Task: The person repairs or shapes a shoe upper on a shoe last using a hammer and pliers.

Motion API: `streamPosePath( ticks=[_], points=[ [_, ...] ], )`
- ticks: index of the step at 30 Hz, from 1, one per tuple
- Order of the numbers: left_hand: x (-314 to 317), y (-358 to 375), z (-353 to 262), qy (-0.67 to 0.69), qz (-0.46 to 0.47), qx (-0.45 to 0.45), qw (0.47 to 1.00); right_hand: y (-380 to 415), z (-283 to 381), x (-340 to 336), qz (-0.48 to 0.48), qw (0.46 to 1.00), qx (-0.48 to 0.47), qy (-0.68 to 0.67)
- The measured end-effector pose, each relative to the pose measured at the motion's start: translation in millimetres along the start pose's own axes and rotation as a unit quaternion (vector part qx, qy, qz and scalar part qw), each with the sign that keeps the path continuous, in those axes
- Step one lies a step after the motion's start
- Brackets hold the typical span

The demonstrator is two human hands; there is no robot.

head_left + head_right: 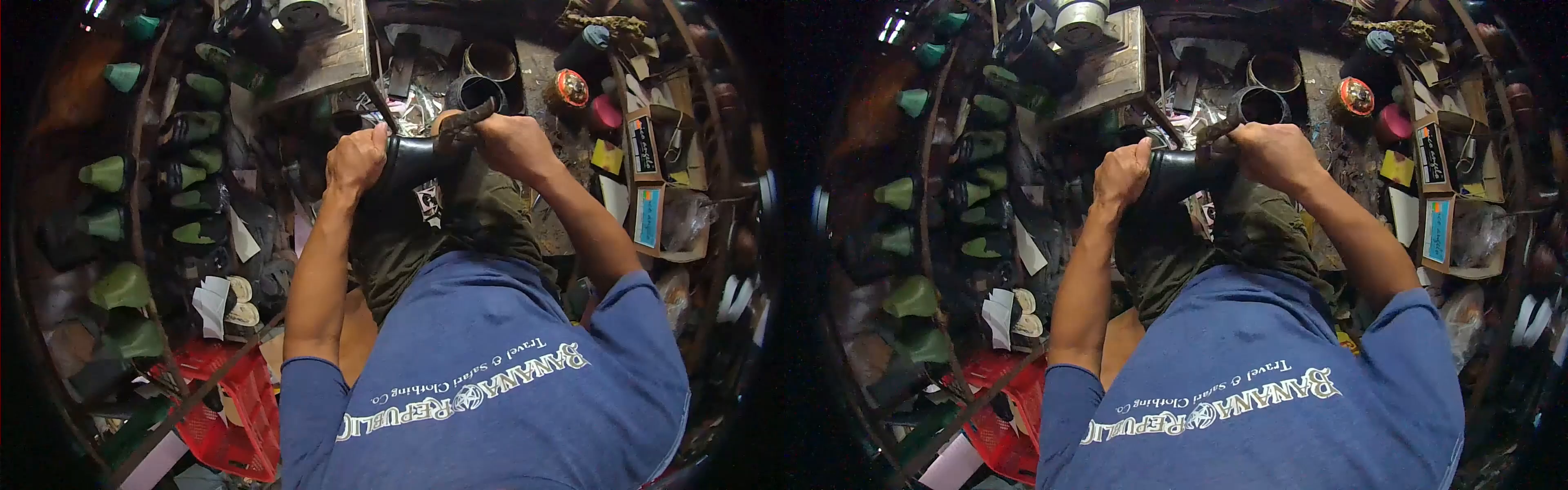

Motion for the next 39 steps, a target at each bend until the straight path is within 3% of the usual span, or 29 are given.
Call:
streamPosePath(
  ticks=[3,4,8,11,13,14,15,20,24,26,28,30,33,34,35,37,39],
  points=[
    [4,-5,5,0.018,0.007,-0.005,1.000,-9,-18,-17,-0.040,0.998,0.049,-0.004],
    [4,-3,6,0.033,0.009,-0.006,0.999,-3,-12,-42,-0.105,0.994,0.041,-0.011],
    [2,-4,5,0.024,0.020,-0.032,0.999,7,-16,-32,-0.106,0.980,0.112,-0.126],
    [2,-8,6,0.036,0.022,-0.027,0.999,-6,-21,0,-0.039,0.998,0.044,-0.038],
    [6,-7,14,0.043,0.042,-0.060,0.996,-8,-25,-36,-0.125,0.990,0.038,-0.050],
    [8,-6,17,0.043,0.046,-0.061,0.996,-8,-42,-34,-0.071,0.986,0.133,-0.077],
    [8,-7,17,0.039,0.038,-0.051,0.997,-9,-53,-38,-0.097,0.979,0.167,-0.071],
    [18,-18,32,0.025,0.036,-0.034,0.998,13,-68,-67,-0.168,0.964,0.167,-0.119],
    [19,-20,27,0.026,0.044,-0.030,0.998,24,-73,-28,-0.174,0.941,0.174,-0.232],
    [21,-21,29,0.026,0.044,-0.038,0.998,21,-71,22,-0.022,0.973,0.185,-0.138],
    [22,-23,25,0.001,0.035,0.005,0.999,24,-75,12,-0.044,0.970,0.206,-0.123],
    [16,-18,20,0.018,0.032,-0.017,0.999,28,-77,-7,-0.102,0.961,0.224,-0.130],
    [16,-17,22,0.033,0.040,-0.030,0.998,35,-53,-31,-0.165,0.949,0.196,-0.184],
    [18,-19,22,0.032,0.045,-0.021,0.998,33,-37,-31,-0.152,0.967,0.180,-0.095],
    [18,-20,22,0.031,0.044,-0.020,0.998,29,-23,-18,-0.143,0.984,0.086,-0.054],
    [13,-17,15,0.024,0.041,-0.038,0.998,13,-13,0,-0.036,0.997,0.062,0.001],
    [9,-14,11,0.031,0.035,-0.042,0.998,3,-13,-28,-0.059,0.996,0.066,0.006]
  ],
)
Point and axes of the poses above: each hand's wrist, its own y-axis away from the middle knuckle, its own x-axis out of the palm, z = x × y, the point moved 10 cm from there along -y, towards the middle knuckle, and after that the axes turned 2 degrees about z, right-handed, at the moved point
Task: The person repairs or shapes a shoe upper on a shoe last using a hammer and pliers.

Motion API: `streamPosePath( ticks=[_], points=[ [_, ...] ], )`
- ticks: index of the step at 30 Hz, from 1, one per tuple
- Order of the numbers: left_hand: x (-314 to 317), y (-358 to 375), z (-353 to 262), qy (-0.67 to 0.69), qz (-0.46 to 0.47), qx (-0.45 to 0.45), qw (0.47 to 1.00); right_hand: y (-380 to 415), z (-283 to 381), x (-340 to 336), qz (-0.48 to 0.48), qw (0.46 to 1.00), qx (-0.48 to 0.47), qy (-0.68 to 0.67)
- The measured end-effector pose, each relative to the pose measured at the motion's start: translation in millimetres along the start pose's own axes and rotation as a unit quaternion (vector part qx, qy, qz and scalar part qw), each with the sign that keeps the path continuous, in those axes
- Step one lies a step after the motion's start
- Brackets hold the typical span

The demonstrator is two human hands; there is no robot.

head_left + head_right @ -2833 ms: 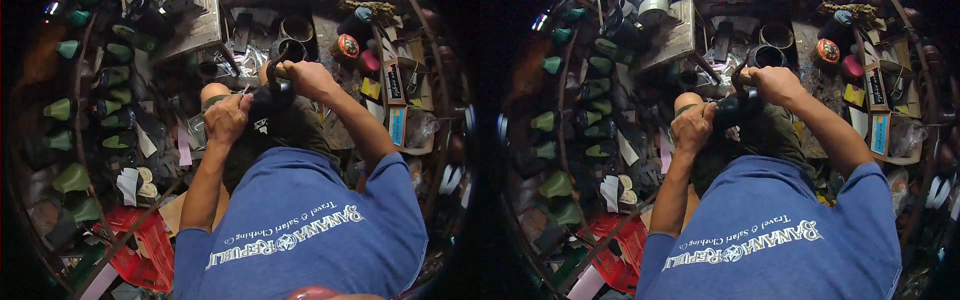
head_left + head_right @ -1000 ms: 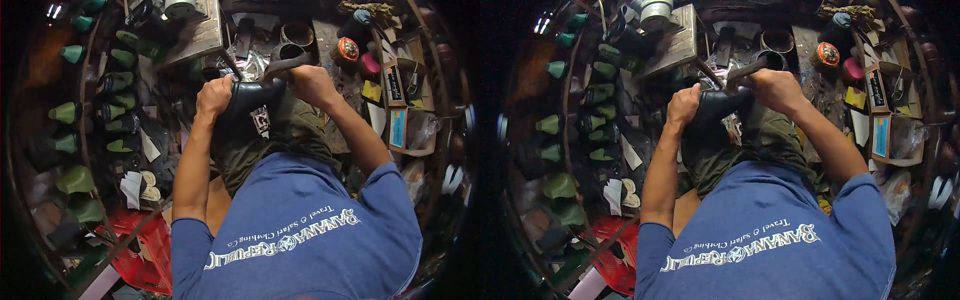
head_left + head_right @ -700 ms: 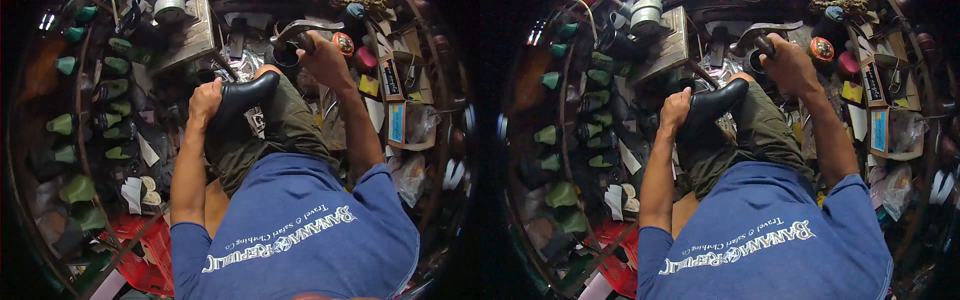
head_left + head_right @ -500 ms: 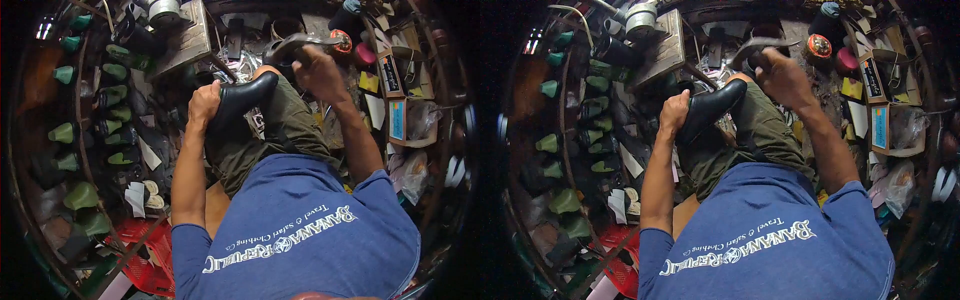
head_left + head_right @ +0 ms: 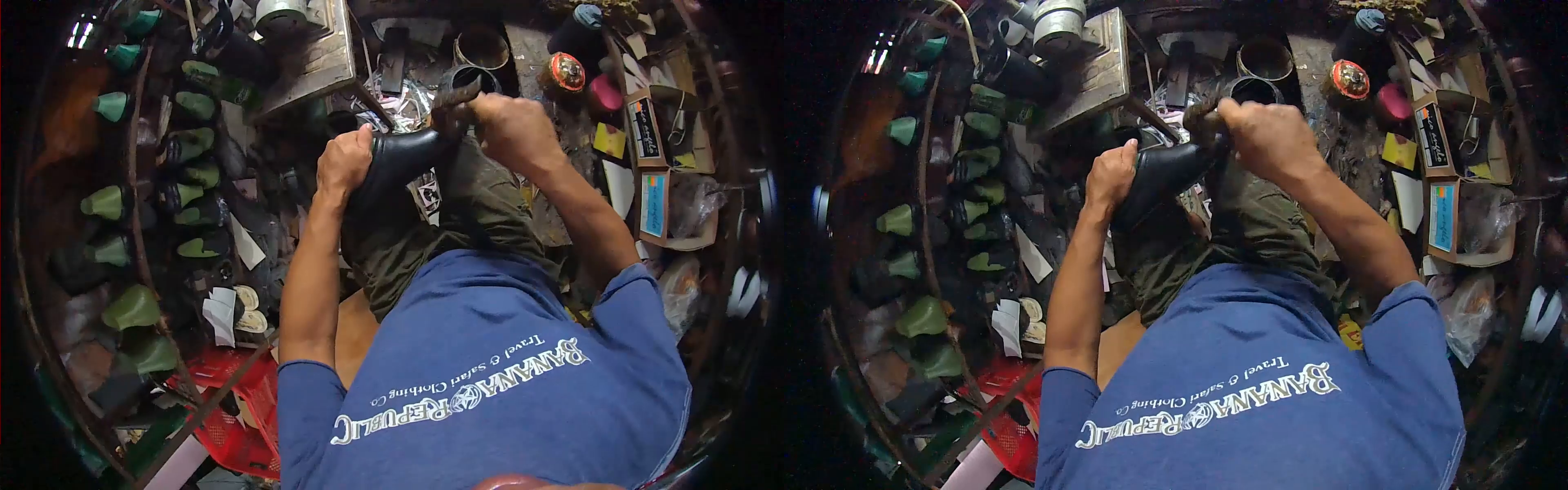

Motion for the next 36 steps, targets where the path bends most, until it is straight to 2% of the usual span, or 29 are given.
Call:
streamPosePath(
  ticks=[2,4,5,6,8,9,10,11,12,13,14,16,17,19,20,21,22,24,25,26,28,30,31,33,35,36],
  points=[
    [2,4,5,0.009,-0.003,-0.011,1.000,-2,6,-11,-0.017,1.000,0.000,0.001],
    [0,5,2,0.013,-0.022,0.008,1.000,6,8,-30,-0.111,0.993,0.016,-0.045],
    [-1,7,1,0.013,-0.023,0.011,1.000,10,6,-3,-0.079,0.995,-0.023,-0.048],
    [-3,13,-1,0.016,-0.017,0.000,1.000,13,1,22,-0.038,0.999,-0.021,-0.009],
    [-19,24,-9,0.016,-0.012,0.000,1.000,21,-15,41,0.007,0.998,-0.006,-0.061],
    [-14,32,-22,0.098,0.093,0.041,0.990,25,-27,51,0.002,0.998,-0.004,-0.057],
    [-3,45,-33,0.178,0.198,0.078,0.961,34,-58,55,-0.053,0.991,0.075,-0.095],
    [2,52,-29,0.176,0.204,0.076,0.960,50,-86,60,-0.105,0.973,0.158,-0.135],
    [20,65,-31,0.166,0.265,0.117,0.943,61,-96,68,-0.102,0.971,0.164,-0.137],
    [34,78,-35,0.156,0.324,0.157,0.920,76,-119,76,-0.096,0.959,0.238,-0.118],
    [39,80,-32,0.154,0.327,0.155,0.919,94,-141,84,-0.090,0.942,0.307,-0.098],
    [51,81,-28,0.198,0.365,0.101,0.904,130,-174,110,-0.082,0.924,0.350,-0.134],
    [48,79,-30,0.181,0.344,0.099,0.916,155,-194,129,-0.070,0.904,0.387,-0.167],
    [45,85,-33,0.204,0.322,0.097,0.920,194,-227,167,0.011,0.905,0.416,-0.083],
    [42,87,-36,0.228,0.301,0.096,0.921,207,-227,168,0.028,0.901,0.426,-0.070],
    [37,95,-39,0.225,0.293,0.056,0.928,224,-223,168,0.046,0.896,0.438,-0.058],
    [41,100,-44,0.222,0.293,0.058,0.928,237,-224,172,0.044,0.895,0.439,-0.059],
    [39,105,-36,0.221,0.211,-0.014,0.952,266,-229,179,0.002,0.896,0.444,-0.021],
    [40,107,-36,0.219,0.179,-0.020,0.959,275,-232,186,0.002,0.896,0.443,-0.023],
    [46,110,-36,0.217,0.177,-0.021,0.960,286,-235,195,0.013,0.893,0.449,-0.027],
    [40,110,-36,0.306,0.092,-0.016,0.947,297,-245,204,0.022,0.893,0.449,-0.033],
    [41,111,-36,0.306,0.060,-0.022,0.950,299,-253,220,0.088,0.893,0.442,-0.012],
    [37,111,-36,0.305,0.034,-0.027,0.951,281,-245,211,0.086,0.895,0.438,-0.015],
    [28,112,-44,0.279,0.024,-0.041,0.959,224,-217,158,-0.055,0.924,0.376,-0.039],
    [21,112,-49,0.272,0.021,-0.046,0.961,156,-164,103,-0.168,0.941,0.258,-0.137],
    [22,111,-51,0.271,0.020,-0.042,0.961,128,-144,97,-0.171,0.909,0.263,-0.276]
  ],
)
Point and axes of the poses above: each hand's wrist, its own y-axis away from the middle knuckle, its own x-axis out of the palm, z = x × y, the point moved 10 cm from there along -y, towards the middle knuckle, and after that the axes turned 2 degrees about z, right-handed, at the moved point
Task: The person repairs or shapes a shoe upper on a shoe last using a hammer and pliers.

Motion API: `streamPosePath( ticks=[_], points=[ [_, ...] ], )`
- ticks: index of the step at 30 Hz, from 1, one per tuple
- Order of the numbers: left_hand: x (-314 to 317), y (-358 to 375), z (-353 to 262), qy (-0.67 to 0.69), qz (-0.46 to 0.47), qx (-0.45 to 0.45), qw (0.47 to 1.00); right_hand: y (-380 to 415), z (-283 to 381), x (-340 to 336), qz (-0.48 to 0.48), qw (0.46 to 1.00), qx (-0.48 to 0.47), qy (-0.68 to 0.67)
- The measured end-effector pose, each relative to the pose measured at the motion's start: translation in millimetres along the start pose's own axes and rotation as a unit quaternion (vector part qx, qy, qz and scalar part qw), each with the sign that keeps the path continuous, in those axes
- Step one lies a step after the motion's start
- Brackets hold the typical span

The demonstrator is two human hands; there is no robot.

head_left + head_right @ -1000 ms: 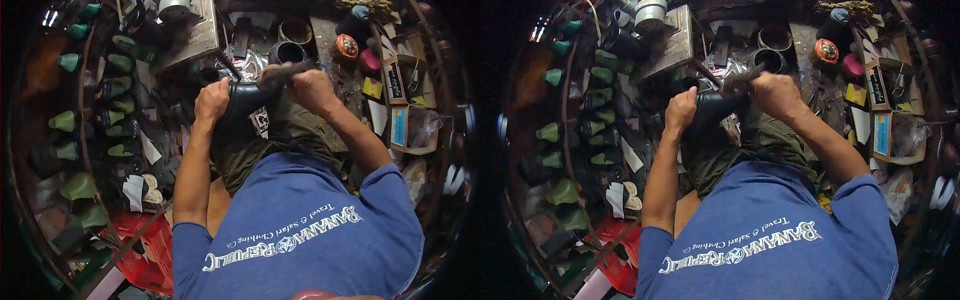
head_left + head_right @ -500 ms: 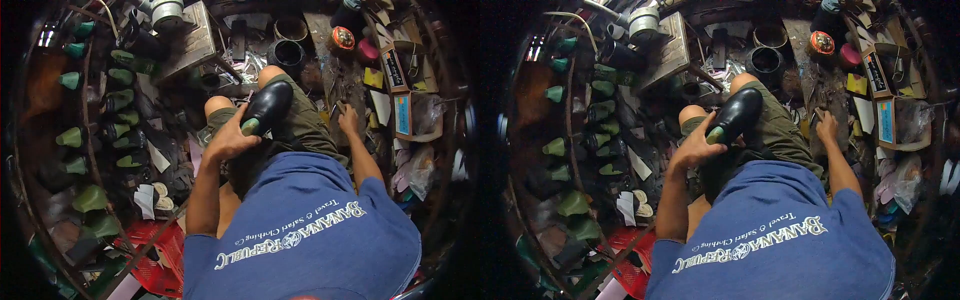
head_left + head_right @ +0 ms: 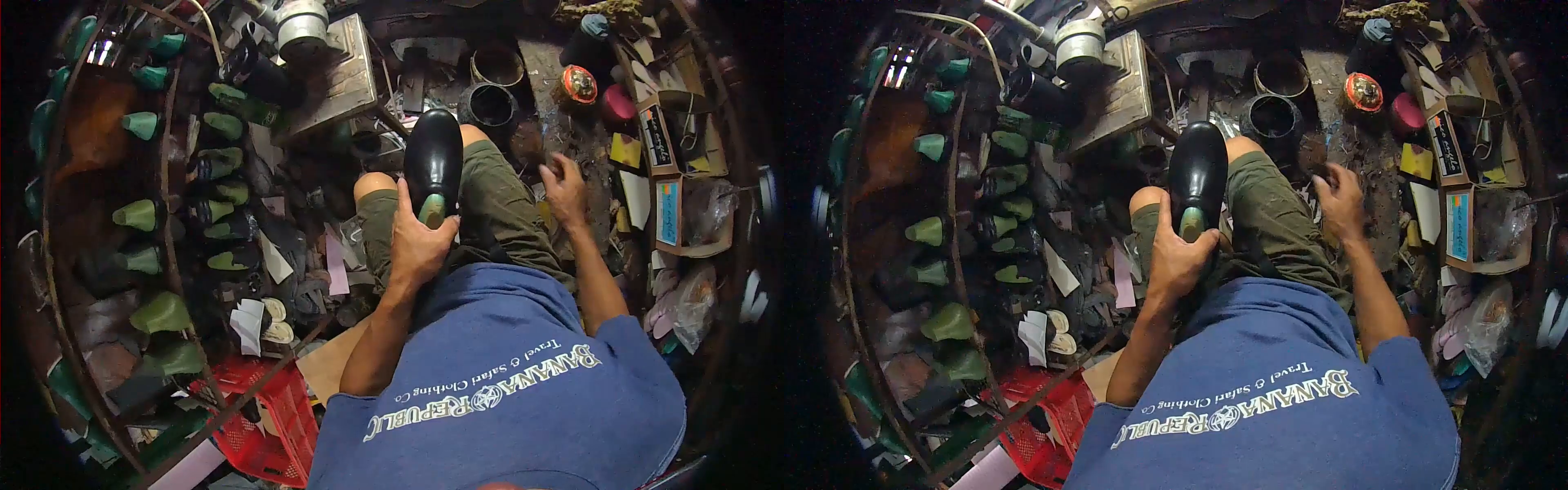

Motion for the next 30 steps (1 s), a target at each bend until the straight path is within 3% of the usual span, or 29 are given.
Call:
streamPosePath(
  ticks=[1,3,4,5,6,8,10,12,14,15,16,17,18,19,20,21,22,24,26,27,30],
  points=[
    [1,-1,-4,0.007,-0.008,0.015,1.000,-8,26,20,0.026,0.990,0.035,-0.136],
    [4,-2,-14,0.014,-0.015,0.036,0.999,-17,69,73,0.123,0.905,0.108,-0.394],
    [6,-1,-19,0.025,-0.007,0.039,0.999,-14,82,103,0.177,0.846,0.159,-0.477],
    [8,1,-23,0.036,0.000,0.041,0.999,-10,102,121,0.185,0.828,0.189,-0.494],
    [7,2,-25,0.038,-0.003,0.045,0.998,-12,118,146,0.223,0.720,0.212,-0.622],
    [18,4,-18,0.063,0.064,0.006,0.996,-7,140,143,0.227,0.719,0.253,-0.606],
    [17,8,-13,0.095,0.066,0.038,0.993,-10,124,159,0.237,0.733,0.240,-0.591],
    [19,10,-8,0.108,0.044,0.070,0.991,-32,108,165,0.212,0.833,0.176,-0.479],
    [24,3,6,0.109,0.055,0.011,0.992,-53,101,162,0.176,0.911,0.122,-0.353],
    [26,-5,12,0.165,0.046,0.034,0.985,-63,102,156,0.154,0.940,0.100,-0.286],
    [21,-13,2,0.170,0.042,0.046,0.983,-63,126,157,0.198,0.871,0.108,-0.436],
    [18,-17,-9,0.264,0.069,0.057,0.960,-60,147,158,0.240,0.775,0.118,-0.572],
    [15,-24,-20,0.356,0.097,0.069,0.927,-70,143,156,0.239,0.779,0.109,-0.569],
    [14,-38,-16,0.372,0.118,0.057,0.919,-84,129,142,0.187,0.886,0.048,-0.421],
    [9,-52,-14,0.370,0.092,0.074,0.921,-92,120,127,0.128,0.958,-0.012,-0.256],
    [2,-65,-24,0.355,0.078,0.100,0.926,-85,128,113,0.139,0.989,-0.020,-0.033],
    [-8,-78,-40,0.339,0.063,0.127,0.930,-77,118,113,0.158,0.980,0.028,0.120],
    [-24,-101,-61,0.316,0.022,0.089,0.944,-55,86,136,0.238,0.926,0.078,0.282],
    [-34,-140,-64,0.283,-0.030,0.101,0.953,-59,81,148,0.212,0.924,0.031,0.317],
    [-39,-164,-65,0.271,-0.060,0.130,0.952,-70,56,157,0.186,0.932,0.064,0.303],
    [-51,-207,-81,0.244,-0.118,0.175,0.946,-73,80,149,0.187,0.923,0.076,0.328]
  ],
)
Point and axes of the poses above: each hand's wrist, its own y-axis away from the middle knuckle, its own x-axis out of the palm, z = x × y, the point moved 10 cm from there along -y, towards the middle knuckle, and after that the axes turned 2 degrees about z, right-handed, at the moved point
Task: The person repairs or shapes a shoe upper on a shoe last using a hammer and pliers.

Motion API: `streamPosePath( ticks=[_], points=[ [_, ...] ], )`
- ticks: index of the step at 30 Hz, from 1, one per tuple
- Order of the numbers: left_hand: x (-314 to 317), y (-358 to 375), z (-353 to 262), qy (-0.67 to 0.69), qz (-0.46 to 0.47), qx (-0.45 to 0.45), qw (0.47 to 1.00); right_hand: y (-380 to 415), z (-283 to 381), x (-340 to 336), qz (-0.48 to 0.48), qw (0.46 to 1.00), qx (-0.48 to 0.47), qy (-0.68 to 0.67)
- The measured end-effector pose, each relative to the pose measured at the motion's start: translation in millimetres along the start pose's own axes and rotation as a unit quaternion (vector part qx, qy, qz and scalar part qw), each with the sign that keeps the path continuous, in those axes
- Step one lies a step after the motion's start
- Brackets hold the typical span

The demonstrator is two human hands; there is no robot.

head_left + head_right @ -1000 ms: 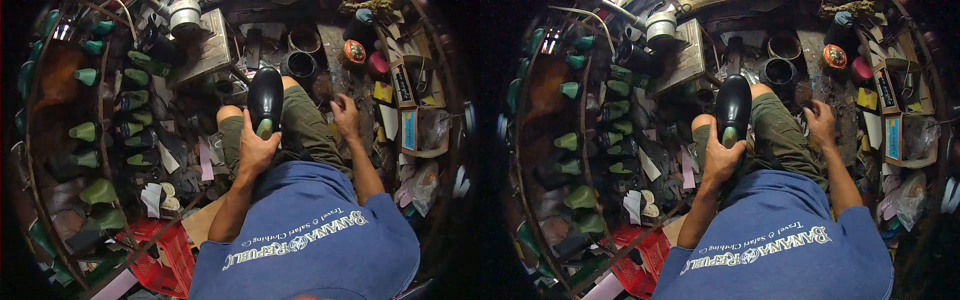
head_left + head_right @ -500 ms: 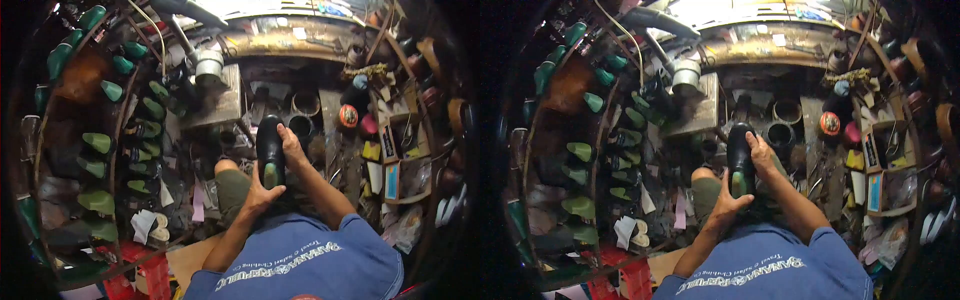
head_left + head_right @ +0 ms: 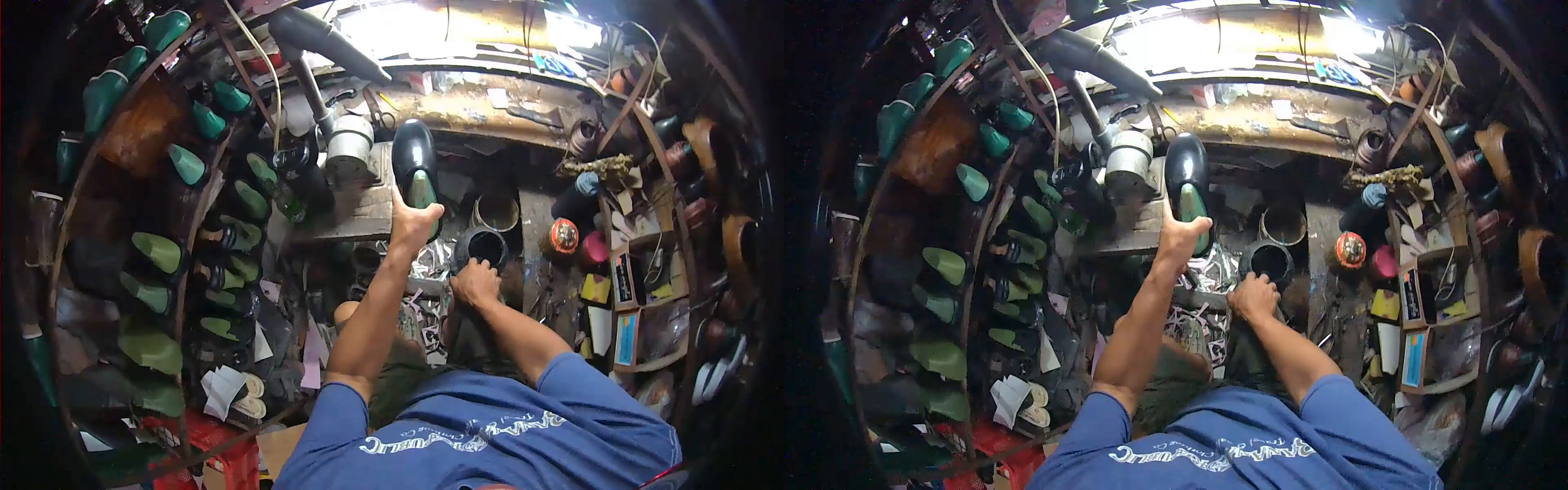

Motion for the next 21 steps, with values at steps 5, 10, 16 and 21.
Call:
streamPosePath(
  ticks=[5,10,16,21],
  points=[
    [7,-53,-4,-0.005,-0.054,0.050,0.997,-6,-1,-4,0.022,1.000,-0.006,0.003],
    [21,-83,8,0.034,-0.054,-0.003,0.998,-5,-1,-6,0.060,0.998,0.010,0.002],
    [21,-104,8,0.061,-0.105,0.039,0.992,-5,-3,-7,0.056,0.998,-0.003,-0.013],
    [14,-101,6,0.137,-0.087,0.042,0.986,-6,-7,-5,0.052,0.998,-0.004,-0.022]
  ],
)
Point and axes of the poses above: each hand's wrist, its own y-axis away from the middle knuckle, its own x-axis out of the palm, z = x × y, the point moved 10 cm from there along -y, towards the middle knuckle, and after that the axes turned 2 degrees about z, right-handed, at the moved point
